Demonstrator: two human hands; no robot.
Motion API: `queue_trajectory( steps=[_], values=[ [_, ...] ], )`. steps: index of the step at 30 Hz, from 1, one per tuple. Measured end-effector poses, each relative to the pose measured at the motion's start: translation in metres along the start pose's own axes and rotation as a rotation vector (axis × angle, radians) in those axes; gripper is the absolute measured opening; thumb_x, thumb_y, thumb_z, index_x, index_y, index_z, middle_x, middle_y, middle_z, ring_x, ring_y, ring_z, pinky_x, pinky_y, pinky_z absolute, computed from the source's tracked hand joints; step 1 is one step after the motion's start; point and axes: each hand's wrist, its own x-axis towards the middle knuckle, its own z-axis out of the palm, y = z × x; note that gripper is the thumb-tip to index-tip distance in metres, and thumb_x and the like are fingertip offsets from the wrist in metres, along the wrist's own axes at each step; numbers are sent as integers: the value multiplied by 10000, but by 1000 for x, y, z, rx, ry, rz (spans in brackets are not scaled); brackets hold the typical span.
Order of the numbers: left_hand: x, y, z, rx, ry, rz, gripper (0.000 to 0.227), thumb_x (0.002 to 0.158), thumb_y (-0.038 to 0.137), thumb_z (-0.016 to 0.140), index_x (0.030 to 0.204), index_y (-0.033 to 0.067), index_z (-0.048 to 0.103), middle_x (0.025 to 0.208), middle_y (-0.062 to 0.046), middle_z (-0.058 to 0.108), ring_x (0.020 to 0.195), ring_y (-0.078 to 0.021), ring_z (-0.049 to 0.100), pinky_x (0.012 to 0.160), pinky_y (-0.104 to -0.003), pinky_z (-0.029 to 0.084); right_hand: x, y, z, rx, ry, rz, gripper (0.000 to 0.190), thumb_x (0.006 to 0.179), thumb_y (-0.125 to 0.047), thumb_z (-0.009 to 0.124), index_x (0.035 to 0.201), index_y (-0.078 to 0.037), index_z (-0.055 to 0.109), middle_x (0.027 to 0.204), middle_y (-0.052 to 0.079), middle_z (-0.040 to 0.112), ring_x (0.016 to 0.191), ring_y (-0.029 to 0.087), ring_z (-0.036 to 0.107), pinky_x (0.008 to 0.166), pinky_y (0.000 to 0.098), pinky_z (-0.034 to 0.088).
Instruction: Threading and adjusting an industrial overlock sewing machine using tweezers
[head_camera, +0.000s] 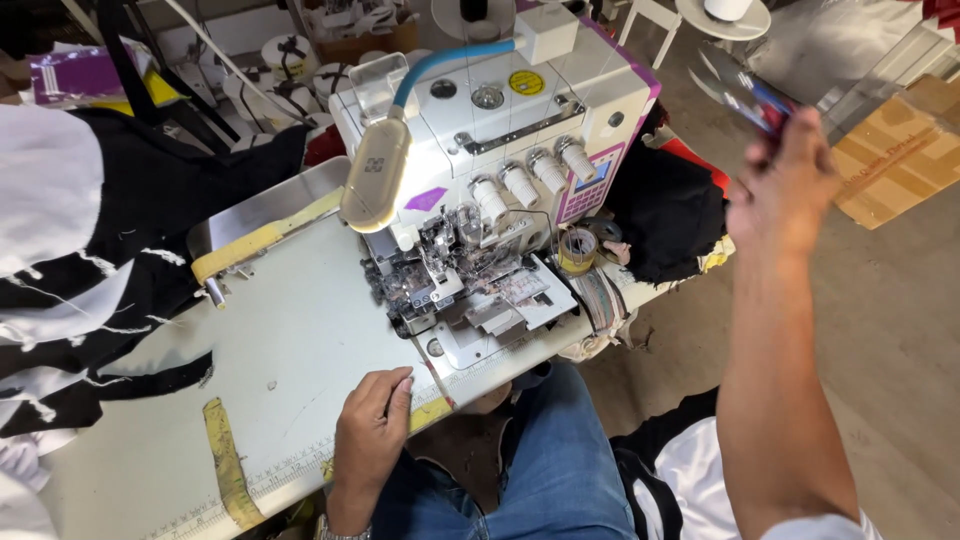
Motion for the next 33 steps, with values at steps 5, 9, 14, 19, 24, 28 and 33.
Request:
queue_trajectory(
  steps=[5, 9, 14, 19, 24, 28, 33],
  values=[
    [-6, -5, 2, 25, 28, 2, 237, 974, 172, 595, 1122, 45, 731, 1013, -77, 751, 916, -207, 708, 783, -334, 588, 1, 4, 76, -166, -162, 100, 207, 1056, -321, 545, 1083, -119, 583, 717, 44, 696, 386, 70, 370, 349, 243, 260],
    [-9, -10, 2, 59, 10, 18, 253, 984, 185, 582, 1145, 49, 722, 1017, -76, 746, 896, -195, 698, 750, -316, 584, -3, 0, 84, -530, -301, 92, 234, 1133, -355, 541, 1017, -152, 526, 644, -35, 536, 432, 59, 321, 374, 242, 237],
    [0, -8, -5, -24, -19, 5, 250, 996, 164, 563, 1147, 24, 704, 1014, -109, 735, 904, -197, 711, 747, -258, 621, 4, -1, 57, -774, -437, -138, 286, 1191, -402, 595, 1048, -154, 588, 729, -45, 556, 539, 28, 450, 406, 202, 350],
    [49, 0, -49, 44, 128, -33, 281, 1051, 125, 544, 1091, -111, 690, 1024, -222, 733, 1025, -331, 737, 893, -284, 699, 40, 2, 31, -1144, -667, -674, 279, 1275, -358, 659, 1108, -162, 767, 875, -51, 671, 776, 93, 568, 674, 313, 435],
    [145, -25, -116, 316, 475, 389, 135, 1070, -21, 534, 1089, -78, 654, 1026, -201, 615, 970, -353, 625, 874, -426, 496, 21, 5, 19, -1110, -571, -634, 417, 1276, -278, 587, 915, -134, 434, 797, -5, 525, 748, 103, 511, 692, 351, 395],
    [192, -70, -131, 404, 232, 103, 318, 1022, 103, 575, 1294, -50, 635, 1242, -258, 604, 1142, -414, 605, 990, -496, 466, -24, 26, 7, -684, -507, -282, 159, 1253, -192, 529, 1132, -113, 596, 739, -6, 471, 474, 50, 331, 408, 245, 214],
    [196, -35, -141, 608, -235, -387, 331, 1067, 381, 465, 1031, 80, 598, 1077, -182, 643, 1049, -407, 586, 845, -559, 435, -50, 51, -30, -580, -469, -159, 166, 1197, -240, 494, 1115, -116, 568, 789, -14, 488, 462, 29, 324, 407, 211, 242]
  ],
)
